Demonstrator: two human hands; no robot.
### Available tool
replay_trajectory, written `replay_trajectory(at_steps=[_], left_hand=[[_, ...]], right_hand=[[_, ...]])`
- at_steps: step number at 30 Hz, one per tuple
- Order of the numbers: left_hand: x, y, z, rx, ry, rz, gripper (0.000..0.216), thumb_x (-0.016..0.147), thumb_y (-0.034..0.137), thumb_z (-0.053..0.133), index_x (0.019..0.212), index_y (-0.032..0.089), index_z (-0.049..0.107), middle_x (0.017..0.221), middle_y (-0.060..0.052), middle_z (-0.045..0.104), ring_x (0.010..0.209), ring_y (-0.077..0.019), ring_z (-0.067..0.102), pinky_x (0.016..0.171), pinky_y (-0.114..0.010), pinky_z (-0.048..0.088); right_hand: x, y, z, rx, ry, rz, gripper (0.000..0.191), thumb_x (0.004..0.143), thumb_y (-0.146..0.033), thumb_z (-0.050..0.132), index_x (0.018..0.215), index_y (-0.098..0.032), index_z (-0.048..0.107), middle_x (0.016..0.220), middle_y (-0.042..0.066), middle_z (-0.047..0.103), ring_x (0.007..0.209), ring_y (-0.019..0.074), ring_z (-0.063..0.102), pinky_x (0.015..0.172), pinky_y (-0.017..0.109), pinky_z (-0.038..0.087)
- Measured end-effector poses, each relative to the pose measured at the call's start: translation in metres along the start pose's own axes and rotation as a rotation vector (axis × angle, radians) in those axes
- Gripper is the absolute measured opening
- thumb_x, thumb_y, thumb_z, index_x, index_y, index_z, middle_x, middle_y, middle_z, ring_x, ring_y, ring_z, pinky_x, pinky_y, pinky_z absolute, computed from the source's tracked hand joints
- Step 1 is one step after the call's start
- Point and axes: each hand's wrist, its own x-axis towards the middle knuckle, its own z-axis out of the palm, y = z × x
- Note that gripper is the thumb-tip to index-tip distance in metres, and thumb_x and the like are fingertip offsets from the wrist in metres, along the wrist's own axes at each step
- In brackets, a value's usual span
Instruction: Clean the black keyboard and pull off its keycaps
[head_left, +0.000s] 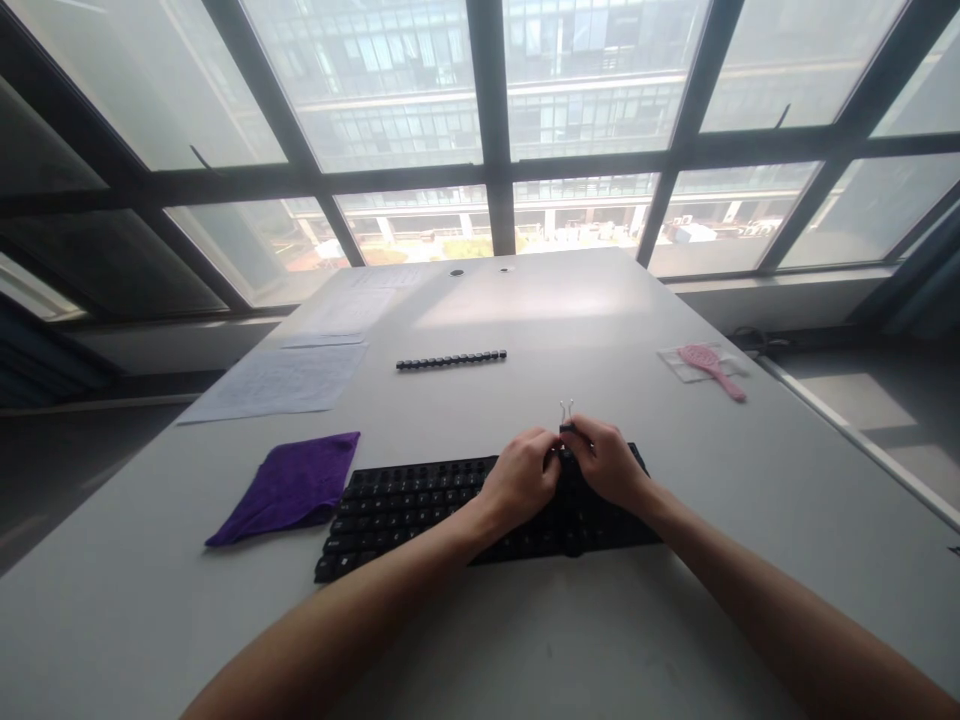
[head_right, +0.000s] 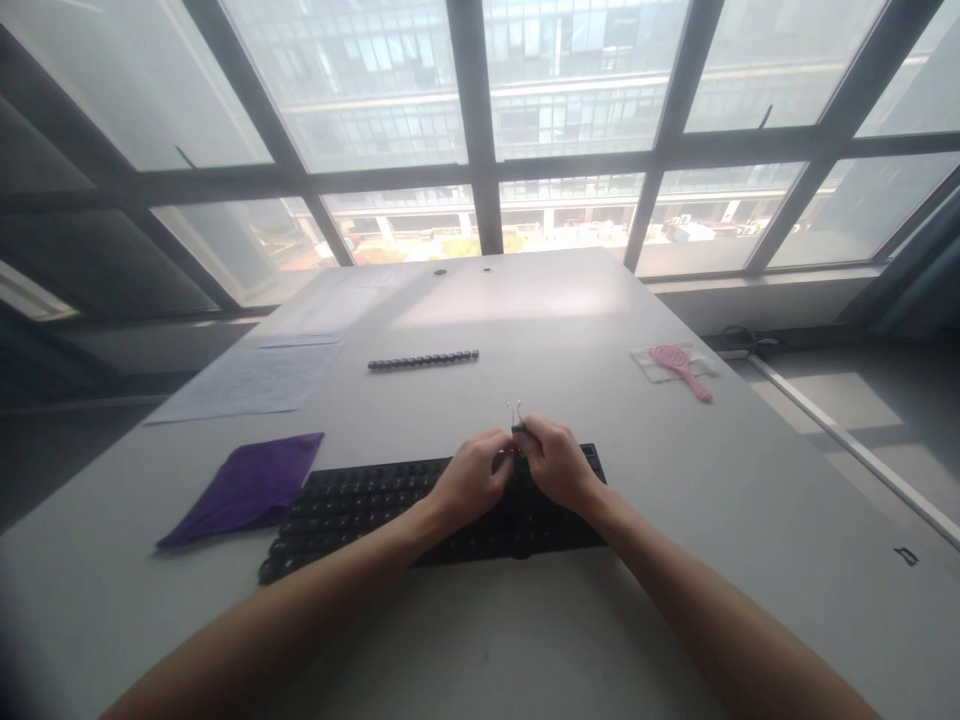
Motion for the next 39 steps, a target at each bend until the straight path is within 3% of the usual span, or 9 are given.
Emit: replay_trajectory(at_steps=[6,16,23,29,33,39], left_hand=[[0.0026,-0.0021,0.0034,-0.016,-0.019,0.0,0.011,0.093,0.023,0.059,0.086,0.018,0.066,0.084,-0.003,0.061,0.078,-0.0173,0.059,0.072,-0.027,0.046],[0.0067,-0.0042,0.0081,0.136,-0.025,0.004,0.016,0.096,0.025,0.059,0.084,0.018,0.069,0.08,-0.001,0.058,0.072,-0.0154,0.056,0.068,-0.026,0.044],[0.0057,-0.0002,0.0087,0.184,0.06,0.064,0.015,0.096,0.02,0.058,0.083,0.017,0.065,0.082,-0.003,0.058,0.076,-0.0169,0.056,0.073,-0.028,0.048],[0.004,0.0001,0.0081,0.007,0.138,0.137,0.01,0.097,0.017,0.056,0.103,0.02,0.064,0.099,-0.005,0.063,0.093,-0.0196,0.061,0.085,-0.032,0.051],[0.0025,-0.0008,0.0086,0.003,0.183,0.163,0.008,0.096,0.018,0.058,0.103,0.02,0.062,0.099,-0.005,0.064,0.095,-0.0201,0.06,0.086,-0.033,0.051],[-0.0006,0.0006,0.0073,0.017,0.183,0.192,0.027,0.094,0.015,0.062,0.118,0.021,0.049,0.104,-0.005,0.063,0.098,-0.021,0.06,0.087,-0.035,0.052]], right_hand=[[-0.0049,0.002,-0.0008,-0.045,0.006,-0.026,0.023,0.098,-0.027,0.048,0.075,-0.022,0.048,0.07,-0.001,0.053,0.065,0.0151,0.048,0.064,0.027,0.037],[-0.0077,0.0033,-0.0014,-0.039,0.032,-0.071,0.021,0.097,-0.024,0.049,0.077,-0.022,0.053,0.072,-0.001,0.056,0.065,0.015,0.05,0.064,0.026,0.04],[-0.0086,0.0031,-0.0027,-0.014,0.128,-0.125,0.016,0.097,-0.024,0.048,0.084,-0.022,0.057,0.082,0.003,0.064,0.076,0.0182,0.059,0.073,0.029,0.045],[-0.0075,0.0007,-0.0019,-0.021,0.197,-0.094,0.018,0.098,-0.026,0.046,0.083,-0.022,0.054,0.077,0.002,0.06,0.071,0.0174,0.055,0.069,0.029,0.044],[-0.0068,-0.0001,-0.0007,-0.066,0.216,-0.106,0.019,0.099,-0.027,0.045,0.081,-0.023,0.05,0.079,0.002,0.06,0.072,0.0176,0.055,0.07,0.029,0.043],[-0.0071,0.0018,0.0001,-0.046,0.193,0.019,0.016,0.099,-0.029,0.047,0.085,-0.023,0.049,0.075,0.0,0.066,0.065,0.0156,0.058,0.065,0.026,0.042]])
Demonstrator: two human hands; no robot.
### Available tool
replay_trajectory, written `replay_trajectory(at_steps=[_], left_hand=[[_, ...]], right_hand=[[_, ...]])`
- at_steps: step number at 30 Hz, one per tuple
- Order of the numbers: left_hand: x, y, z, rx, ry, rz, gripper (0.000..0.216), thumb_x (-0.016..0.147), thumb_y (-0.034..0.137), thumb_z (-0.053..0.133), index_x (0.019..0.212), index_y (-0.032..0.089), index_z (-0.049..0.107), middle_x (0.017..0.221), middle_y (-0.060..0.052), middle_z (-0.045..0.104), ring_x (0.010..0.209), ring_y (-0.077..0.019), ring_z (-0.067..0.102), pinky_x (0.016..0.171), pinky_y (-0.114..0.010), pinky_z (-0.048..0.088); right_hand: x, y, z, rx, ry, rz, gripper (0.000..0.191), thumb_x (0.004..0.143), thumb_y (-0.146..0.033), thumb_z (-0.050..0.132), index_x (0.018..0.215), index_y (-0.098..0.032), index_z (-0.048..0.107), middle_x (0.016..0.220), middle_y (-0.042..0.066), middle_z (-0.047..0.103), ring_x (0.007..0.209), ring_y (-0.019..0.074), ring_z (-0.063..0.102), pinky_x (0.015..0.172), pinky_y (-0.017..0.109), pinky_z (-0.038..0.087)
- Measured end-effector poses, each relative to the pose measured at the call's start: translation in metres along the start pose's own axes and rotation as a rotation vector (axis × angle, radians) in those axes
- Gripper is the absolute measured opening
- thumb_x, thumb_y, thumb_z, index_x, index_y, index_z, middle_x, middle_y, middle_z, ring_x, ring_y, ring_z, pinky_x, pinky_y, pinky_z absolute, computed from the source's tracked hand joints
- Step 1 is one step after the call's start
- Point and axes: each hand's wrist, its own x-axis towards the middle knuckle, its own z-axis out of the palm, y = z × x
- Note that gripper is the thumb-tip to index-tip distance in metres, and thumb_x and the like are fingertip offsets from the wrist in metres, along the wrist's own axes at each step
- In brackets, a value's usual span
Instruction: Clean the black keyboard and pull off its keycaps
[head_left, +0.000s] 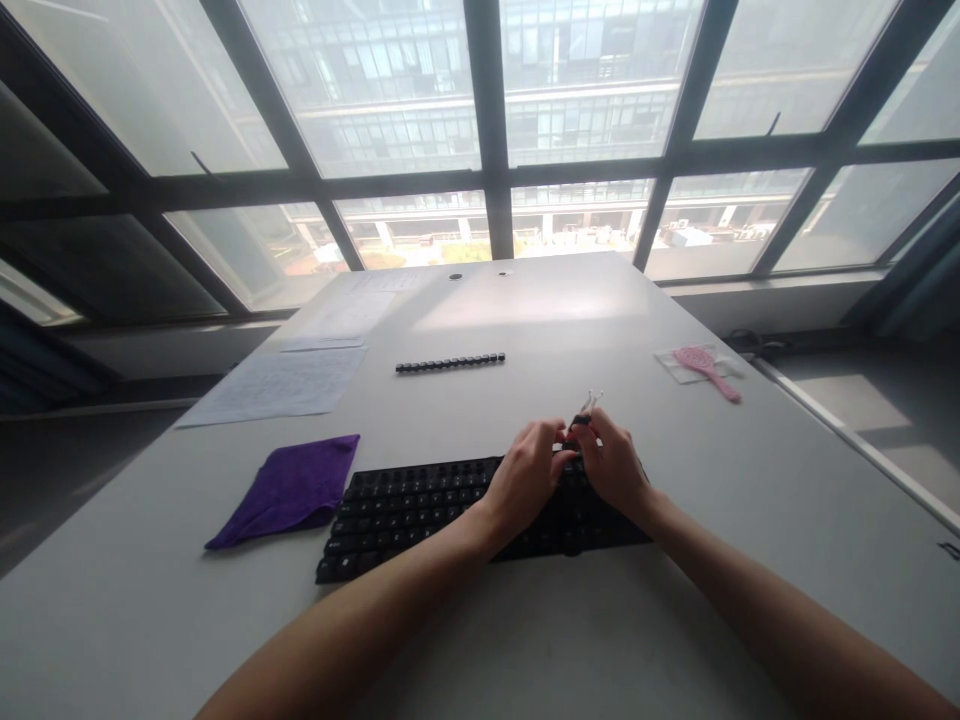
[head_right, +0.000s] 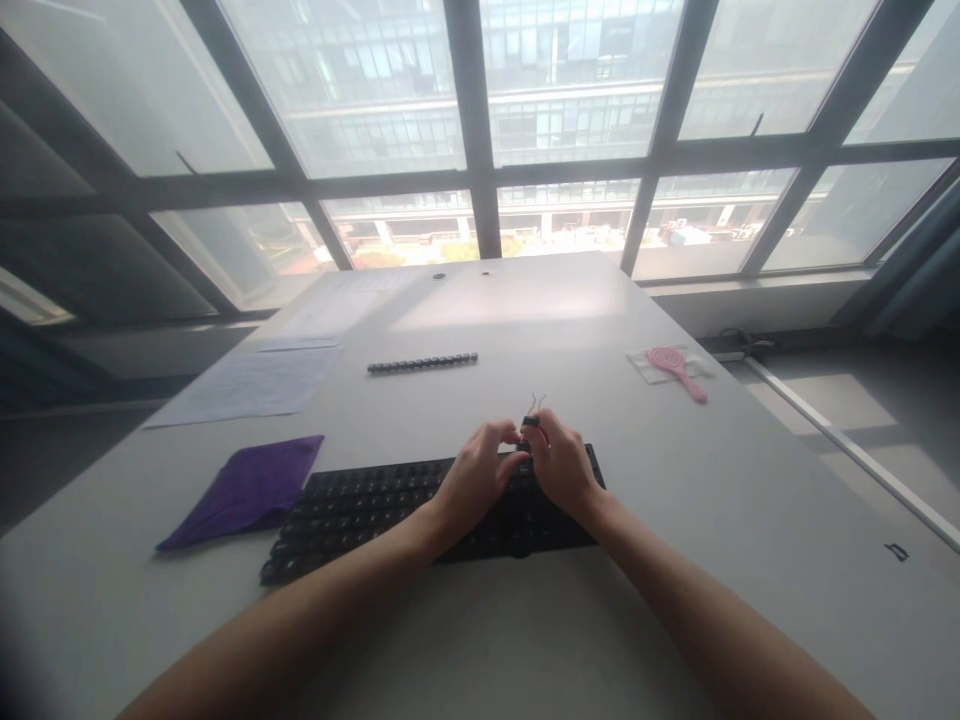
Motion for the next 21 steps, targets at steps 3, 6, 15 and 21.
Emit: replay_trajectory(at_steps=[3,6,15,21], left_hand=[[0.0017,0.0045,-0.0024,0.138,-0.08,0.06,0.022,0.097,0.013,0.056,0.116,0.021,0.051,0.101,-0.004,0.061,0.094,-0.0212,0.058,0.086,-0.036,0.052],[0.0033,0.0073,-0.0036,0.253,-0.12,0.102,0.016,0.1,0.014,0.049,0.112,0.021,0.056,0.101,-0.005,0.06,0.092,-0.021,0.056,0.086,-0.035,0.051],[0.0021,0.008,-0.0041,0.398,-0.12,0.127,0.013,0.101,0.016,0.047,0.106,0.017,0.059,0.1,-0.007,0.061,0.092,-0.0227,0.056,0.083,-0.036,0.05],[0.001,0.0073,-0.002,0.339,-0.077,0.128,0.018,0.1,0.012,0.047,0.113,0.018,0.058,0.109,-0.008,0.061,0.099,-0.0228,0.055,0.087,-0.038,0.051]], right_hand=[[0.0006,0.0019,0.0003,-0.027,0.011,0.031,0.019,0.1,-0.033,0.046,0.083,-0.023,0.048,0.067,-0.003,0.059,0.059,0.014,0.052,0.061,0.025,0.039],[0.0019,0.0031,0.0005,-0.021,0.013,0.06,0.02,0.1,-0.035,0.045,0.083,-0.023,0.046,0.062,-0.005,0.052,0.055,0.0133,0.047,0.056,0.024,0.035],[0.0041,0.0005,-0.0016,-0.012,-0.067,0.042,0.019,0.099,-0.034,0.044,0.082,-0.024,0.044,0.063,-0.005,0.054,0.055,0.0135,0.046,0.058,0.025,0.036],[0.0033,0.0007,-0.0005,0.001,-0.063,0.041,0.021,0.099,-0.034,0.044,0.081,-0.024,0.042,0.062,-0.005,0.052,0.055,0.013,0.046,0.056,0.025,0.036]])
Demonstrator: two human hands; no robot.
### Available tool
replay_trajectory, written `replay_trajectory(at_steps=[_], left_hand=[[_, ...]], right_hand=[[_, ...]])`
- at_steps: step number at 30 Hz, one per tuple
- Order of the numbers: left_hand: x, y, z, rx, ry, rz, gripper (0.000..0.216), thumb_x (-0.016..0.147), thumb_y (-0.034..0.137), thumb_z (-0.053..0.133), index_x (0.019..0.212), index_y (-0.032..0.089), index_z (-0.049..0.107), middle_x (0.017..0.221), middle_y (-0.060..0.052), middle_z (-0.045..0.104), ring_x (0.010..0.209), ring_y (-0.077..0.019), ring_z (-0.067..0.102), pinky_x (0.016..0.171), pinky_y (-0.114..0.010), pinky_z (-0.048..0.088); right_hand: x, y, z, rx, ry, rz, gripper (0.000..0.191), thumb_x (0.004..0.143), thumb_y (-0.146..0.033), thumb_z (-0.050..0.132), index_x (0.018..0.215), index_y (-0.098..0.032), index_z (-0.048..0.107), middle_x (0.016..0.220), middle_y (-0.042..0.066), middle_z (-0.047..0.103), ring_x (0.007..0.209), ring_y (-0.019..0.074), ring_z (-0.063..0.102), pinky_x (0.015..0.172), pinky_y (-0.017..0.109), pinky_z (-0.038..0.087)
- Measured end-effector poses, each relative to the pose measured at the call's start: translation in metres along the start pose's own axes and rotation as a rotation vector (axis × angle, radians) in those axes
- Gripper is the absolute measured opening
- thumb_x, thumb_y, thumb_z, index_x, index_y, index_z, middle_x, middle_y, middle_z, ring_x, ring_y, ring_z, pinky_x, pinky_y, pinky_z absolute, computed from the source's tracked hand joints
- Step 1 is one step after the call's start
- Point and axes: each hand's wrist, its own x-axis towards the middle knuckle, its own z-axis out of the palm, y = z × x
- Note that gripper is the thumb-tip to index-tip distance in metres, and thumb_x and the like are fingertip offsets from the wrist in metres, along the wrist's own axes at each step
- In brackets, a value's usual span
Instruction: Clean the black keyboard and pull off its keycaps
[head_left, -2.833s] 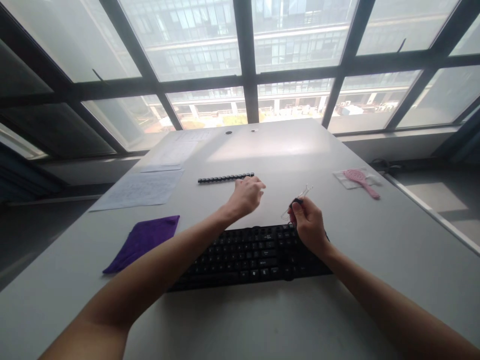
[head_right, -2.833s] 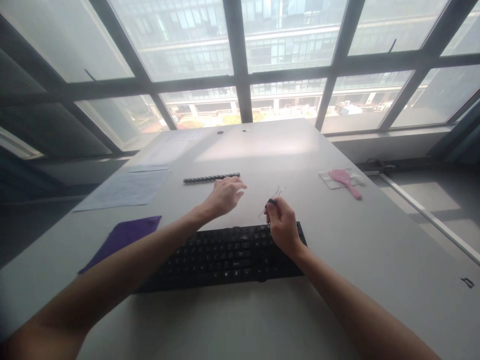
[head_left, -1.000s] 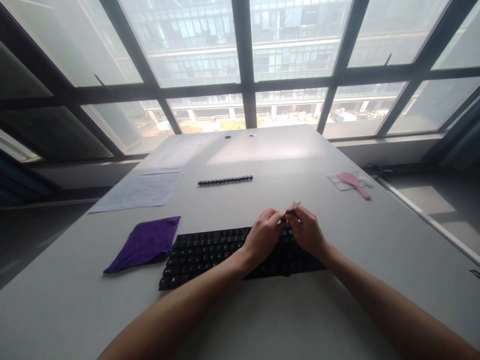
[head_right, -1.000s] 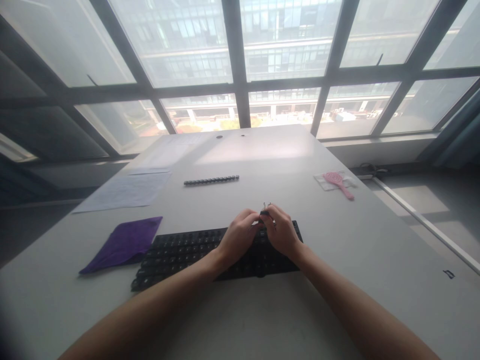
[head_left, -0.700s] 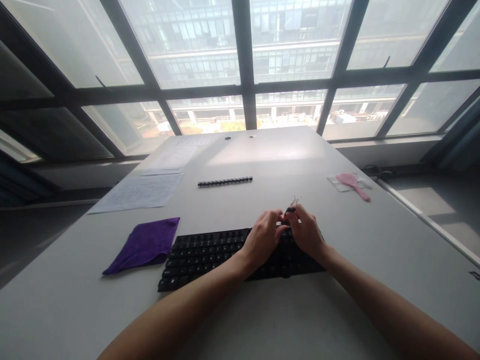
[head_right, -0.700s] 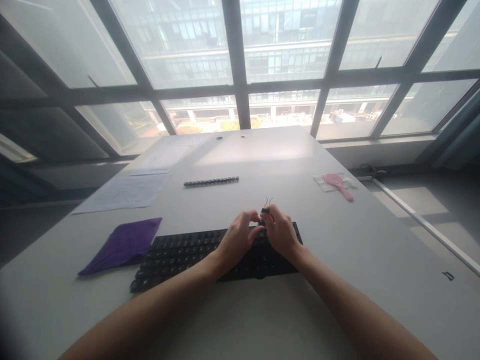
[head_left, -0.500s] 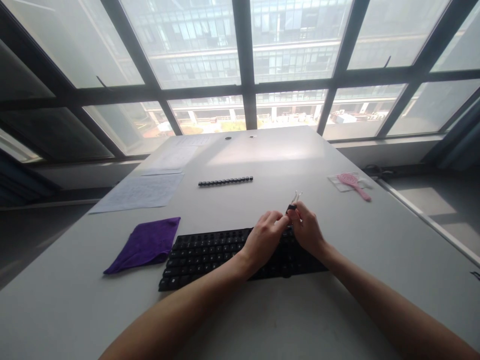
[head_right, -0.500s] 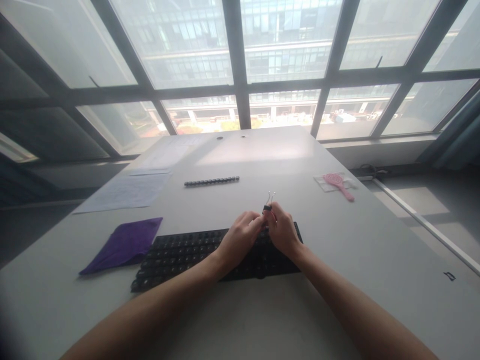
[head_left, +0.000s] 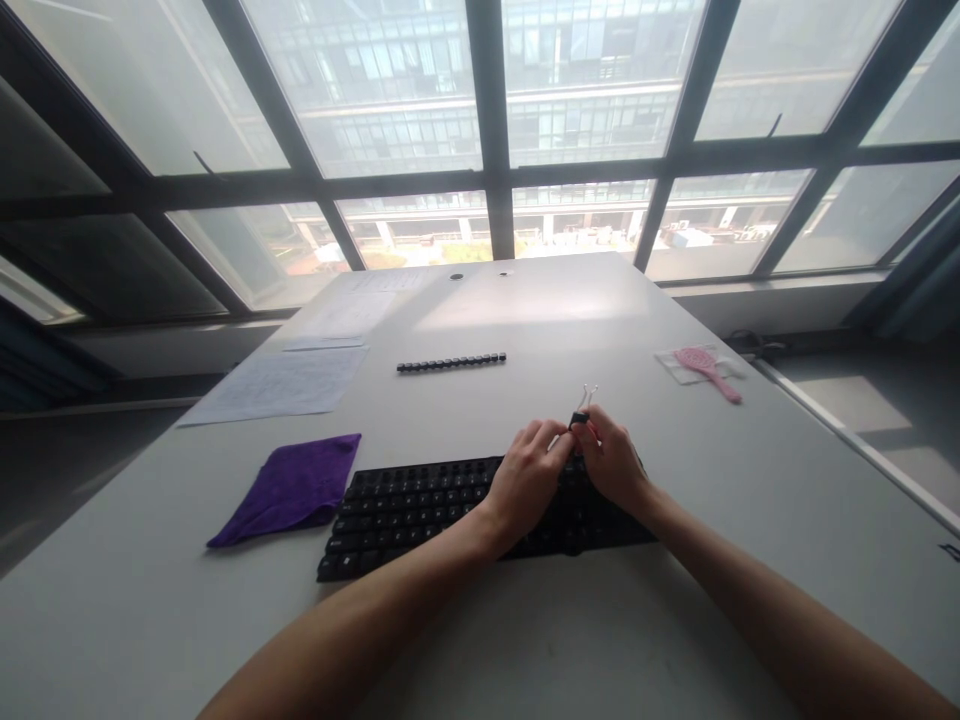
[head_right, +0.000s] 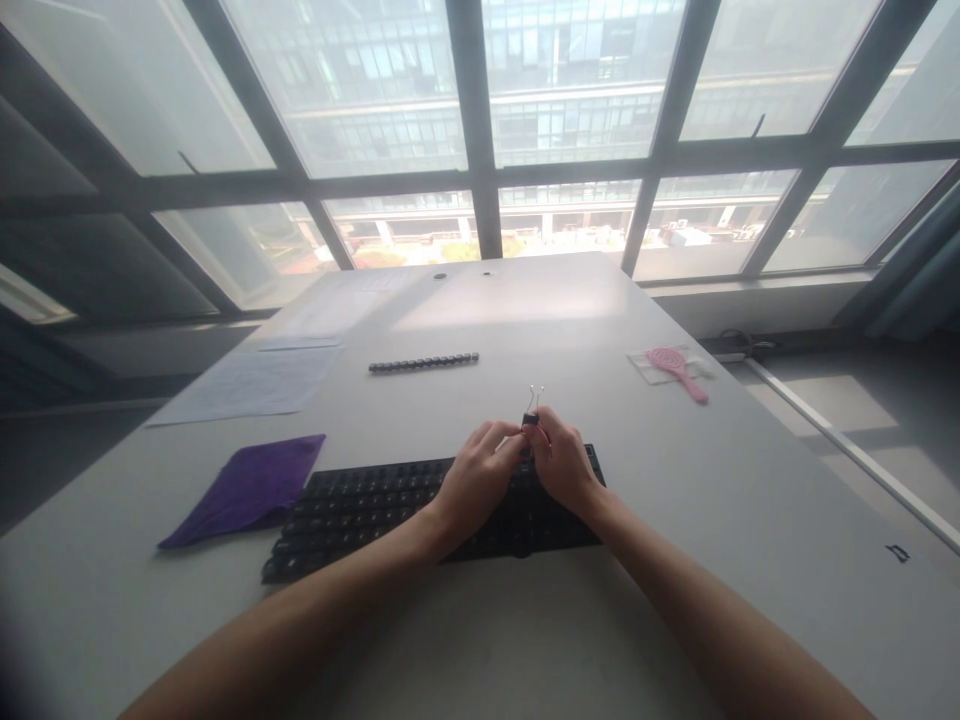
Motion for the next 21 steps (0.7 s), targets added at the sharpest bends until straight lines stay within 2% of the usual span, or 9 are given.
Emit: replay_trajectory(at_steps=[9,12,15,18,20,21], left_hand=[[0.001,0.002,-0.002,-0.191,0.056,-0.017,0.025,0.095,0.007,0.05,0.114,0.02,0.059,0.116,-0.009,0.059,0.106,-0.024,0.056,0.092,-0.04,0.053],[0.003,0.004,-0.013,-0.265,0.068,-0.033,0.018,0.096,0.013,0.054,0.111,0.02,0.06,0.109,-0.008,0.062,0.102,-0.0232,0.058,0.092,-0.039,0.053],[0.01,0.001,-0.033,-0.291,0.066,-0.099,0.013,0.092,0.015,0.061,0.105,0.02,0.063,0.101,-0.006,0.066,0.096,-0.0218,0.061,0.088,-0.037,0.053],[0.031,-0.022,-0.053,-0.277,0.113,-0.173,0.02,0.088,0.017,0.067,0.108,0.019,0.066,0.095,-0.004,0.068,0.089,-0.0193,0.063,0.085,-0.034,0.052],[0.052,-0.05,-0.058,-0.242,0.116,-0.184,0.028,0.089,0.02,0.067,0.116,0.019,0.067,0.097,-0.004,0.07,0.089,-0.019,0.063,0.086,-0.034,0.052],[0.064,-0.067,-0.057,-0.217,0.109,-0.203,0.025,0.089,0.021,0.066,0.114,0.018,0.069,0.098,-0.005,0.071,0.087,-0.0188,0.064,0.085,-0.034,0.052]], right_hand=[[0.0,-0.001,0.001,0.019,0.069,0.039,0.02,0.099,-0.036,0.045,0.082,-0.024,0.046,0.058,-0.006,0.049,0.05,0.0124,0.044,0.053,0.025,0.035],[0.001,-0.001,0.001,0.078,0.103,0.051,0.022,0.1,-0.036,0.045,0.082,-0.024,0.046,0.06,-0.005,0.055,0.052,0.0131,0.05,0.056,0.026,0.04],[0.002,0.0,0.001,0.151,0.12,0.069,0.023,0.101,-0.037,0.044,0.083,-0.024,0.046,0.065,-0.003,0.061,0.053,0.0136,0.055,0.057,0.026,0.043],[0.002,0.001,0.001,0.188,0.109,0.081,0.022,0.101,-0.037,0.044,0.084,-0.024,0.048,0.069,-0.001,0.065,0.053,0.0136,0.057,0.056,0.026,0.044],[0.002,0.002,0.002,0.198,0.093,0.08,0.022,0.101,-0.037,0.044,0.084,-0.023,0.048,0.07,-0.001,0.066,0.053,0.0133,0.057,0.056,0.026,0.045],[0.001,0.003,0.003,0.202,0.086,0.078,0.022,0.102,-0.037,0.045,0.084,-0.023,0.048,0.07,0.0,0.066,0.053,0.0132,0.057,0.056,0.026,0.045]])
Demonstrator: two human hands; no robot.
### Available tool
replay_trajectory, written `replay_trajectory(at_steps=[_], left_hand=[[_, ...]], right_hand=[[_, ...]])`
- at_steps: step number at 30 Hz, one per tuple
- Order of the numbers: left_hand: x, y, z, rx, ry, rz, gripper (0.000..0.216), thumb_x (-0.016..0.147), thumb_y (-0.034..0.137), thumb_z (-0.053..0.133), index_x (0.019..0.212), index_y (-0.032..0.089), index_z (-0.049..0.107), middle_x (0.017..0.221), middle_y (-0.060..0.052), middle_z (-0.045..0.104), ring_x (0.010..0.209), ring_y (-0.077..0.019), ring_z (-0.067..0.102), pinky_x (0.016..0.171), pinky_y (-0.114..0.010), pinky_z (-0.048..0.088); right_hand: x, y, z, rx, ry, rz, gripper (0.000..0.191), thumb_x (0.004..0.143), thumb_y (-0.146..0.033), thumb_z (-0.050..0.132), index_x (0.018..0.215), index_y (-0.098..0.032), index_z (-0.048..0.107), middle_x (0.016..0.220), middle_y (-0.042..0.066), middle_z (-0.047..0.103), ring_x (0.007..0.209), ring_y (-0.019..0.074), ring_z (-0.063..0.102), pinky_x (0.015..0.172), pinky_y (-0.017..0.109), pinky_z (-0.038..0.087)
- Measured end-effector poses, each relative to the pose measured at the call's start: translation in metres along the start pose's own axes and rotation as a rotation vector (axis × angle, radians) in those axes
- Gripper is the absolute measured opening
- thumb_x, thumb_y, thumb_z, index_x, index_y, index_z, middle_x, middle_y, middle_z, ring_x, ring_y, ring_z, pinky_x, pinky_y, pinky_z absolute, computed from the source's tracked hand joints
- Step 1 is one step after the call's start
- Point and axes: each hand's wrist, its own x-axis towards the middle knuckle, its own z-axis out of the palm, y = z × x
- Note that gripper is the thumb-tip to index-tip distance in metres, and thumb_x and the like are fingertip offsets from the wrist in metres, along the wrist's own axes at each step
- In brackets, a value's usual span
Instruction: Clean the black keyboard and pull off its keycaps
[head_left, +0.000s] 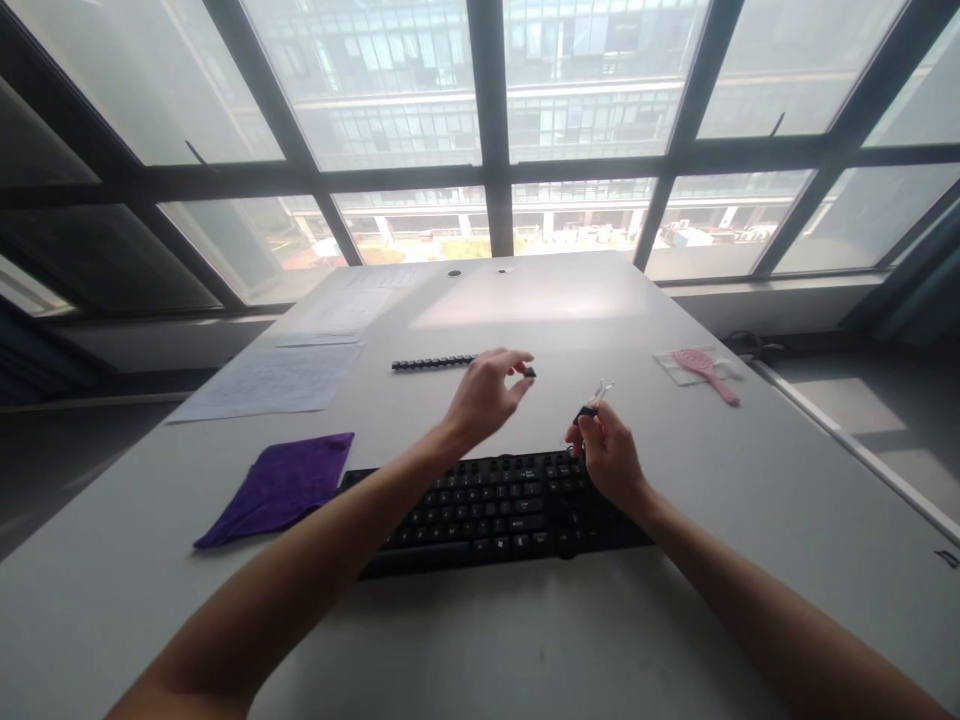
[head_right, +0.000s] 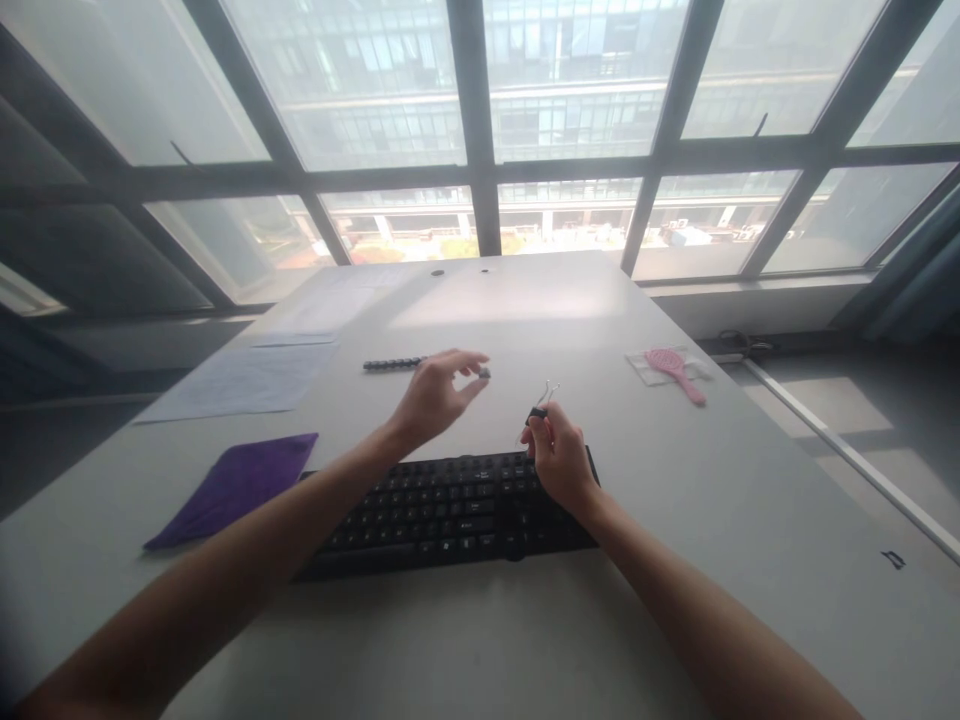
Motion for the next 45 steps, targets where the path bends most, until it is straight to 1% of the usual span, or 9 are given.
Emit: replay_trajectory(at_steps=[5,11,15,20,31,35,39,43,45], left_hand=[[0.06,-0.077,0.018,0.236,-0.095,-0.204,0.021,0.084,0.017,0.068,0.104,0.019,0.074,0.105,-0.006,0.071,0.095,-0.0211,0.061,0.091,-0.036,0.048],[0.076,-0.122,0.054,0.296,-0.168,-0.267,0.014,0.075,0.021,0.079,0.088,0.027,0.078,0.138,-0.006,0.052,0.129,-0.0338,0.038,0.102,-0.052,0.035],[0.079,-0.135,0.067,0.31,-0.185,-0.338,0.015,0.075,0.024,0.079,0.089,0.03,0.078,0.147,-0.003,0.042,0.137,-0.0348,0.029,0.105,-0.054,0.031],[0.082,-0.14,0.073,0.331,-0.172,-0.396,0.015,0.076,0.024,0.077,0.089,0.031,0.077,0.148,-0.002,0.043,0.138,-0.0335,0.029,0.106,-0.052,0.03],[0.077,-0.138,0.067,0.342,-0.143,-0.453,0.024,0.077,0.028,0.077,0.101,0.032,0.075,0.148,-0.001,0.044,0.134,-0.0333,0.032,0.104,-0.049,0.032],[0.078,-0.13,0.052,0.327,-0.095,-0.443,0.028,0.081,0.026,0.075,0.108,0.032,0.072,0.146,-0.003,0.046,0.133,-0.0317,0.036,0.104,-0.049,0.033],[0.063,-0.089,0.029,0.333,-0.075,-0.349,0.023,0.088,0.018,0.064,0.109,0.026,0.072,0.138,-0.007,0.055,0.127,-0.0309,0.046,0.1,-0.049,0.037],[0.015,-0.019,0.014,0.313,-0.333,-0.125,0.023,0.095,0.02,0.055,0.111,0.022,0.071,0.12,-0.008,0.067,0.11,-0.0265,0.058,0.098,-0.046,0.039],[-0.016,0.013,0.015,0.355,-0.443,-0.054,0.022,0.096,0.02,0.051,0.103,0.021,0.072,0.108,-0.008,0.07,0.099,-0.0255,0.062,0.09,-0.043,0.043]], right_hand=[[0.0,0.002,0.001,0.007,-0.015,-0.006,0.023,0.102,-0.036,0.044,0.083,-0.023,0.049,0.072,0.0,0.067,0.054,0.013,0.058,0.058,0.026,0.045],[0.001,-0.001,0.0,-0.001,-0.05,0.01,0.021,0.101,-0.032,0.046,0.082,-0.023,0.05,0.072,0.0,0.067,0.056,0.0132,0.058,0.06,0.026,0.045],[0.001,-0.003,0.0,0.006,-0.063,0.024,0.021,0.101,-0.031,0.047,0.082,-0.023,0.05,0.072,-0.001,0.066,0.057,0.0133,0.058,0.061,0.026,0.045],[0.002,-0.004,0.0,0.024,-0.08,0.032,0.019,0.101,-0.03,0.047,0.083,-0.023,0.049,0.073,-0.001,0.066,0.058,0.0129,0.058,0.062,0.026,0.046],[0.001,-0.002,0.0,0.035,-0.08,0.024,0.02,0.101,-0.033,0.047,0.083,-0.023,0.049,0.072,-0.001,0.065,0.056,0.0125,0.057,0.06,0.026,0.045],[0.002,0.001,0.001,0.058,-0.033,0.028,0.023,0.101,-0.036,0.047,0.082,-0.022,0.051,0.071,-0.001,0.063,0.056,0.0131,0.056,0.059,0.026,0.045],[0.005,0.002,0.001,0.102,0.025,0.067,0.023,0.1,-0.037,0.049,0.082,-0.022,0.051,0.069,-0.002,0.059,0.055,0.0129,0.053,0.054,0.025,0.043],[0.008,0.0,-0.002,0.121,0.065,0.086,0.023,0.098,-0.036,0.052,0.079,-0.022,0.051,0.067,-0.002,0.057,0.055,0.0131,0.05,0.052,0.025,0.041],[0.009,-0.001,-0.005,0.099,0.06,0.078,0.024,0.097,-0.036,0.052,0.078,-0.022,0.052,0.067,-0.001,0.057,0.056,0.0134,0.05,0.053,0.025,0.041]])
